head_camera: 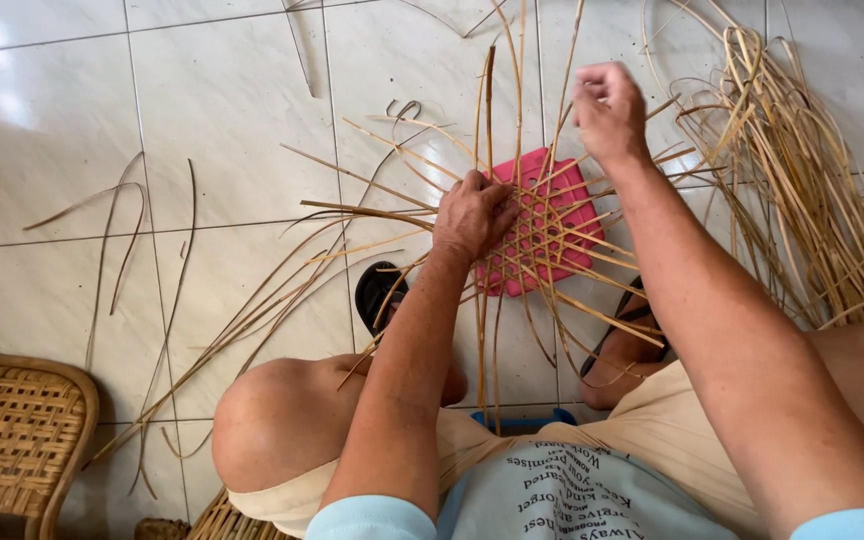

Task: Weaving thin strips of dried plant material into a pink base to create a basket.

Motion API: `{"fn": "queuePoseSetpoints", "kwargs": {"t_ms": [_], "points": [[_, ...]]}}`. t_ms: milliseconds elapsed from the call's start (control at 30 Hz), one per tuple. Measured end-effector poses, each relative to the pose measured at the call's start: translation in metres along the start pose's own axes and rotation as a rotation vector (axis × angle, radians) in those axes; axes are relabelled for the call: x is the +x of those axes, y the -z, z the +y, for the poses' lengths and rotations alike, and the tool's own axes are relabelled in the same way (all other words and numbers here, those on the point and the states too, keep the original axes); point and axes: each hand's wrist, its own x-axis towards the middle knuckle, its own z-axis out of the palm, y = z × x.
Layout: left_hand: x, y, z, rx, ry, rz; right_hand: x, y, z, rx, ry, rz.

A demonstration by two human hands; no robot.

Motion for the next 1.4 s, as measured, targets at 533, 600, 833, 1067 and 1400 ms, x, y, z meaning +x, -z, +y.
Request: {"fn": "queuePoseSetpoints", "kwargs": {"t_ms": [533,600,833,1067,1400], "points": [[0.001,0.000,0.000,0.018,0.005,-0.001,0.004,-0.045,0.011,-1.364,1.017,-0.583],[0.002,0.002,0.001,0.011,0.008,-0.007,0.009,-0.049,0.017,-1.384,1.070,-0.609],[0.004,-0.031,-0.022,0.039,0.134,-0.049,-0.002,-0.035,0.025,-0.979,0.997,-0.615],[0.002,-0.029,-0.022,0.025,0.120,-0.014,-0.001,-0.034,0.021,-1.063,0.779,-0.714],[0.013,-0.013,-0.024,-0.178,0.180,-0.090,0.012,-0.028,0.032,-0.980,0.437,-0.792]]}}
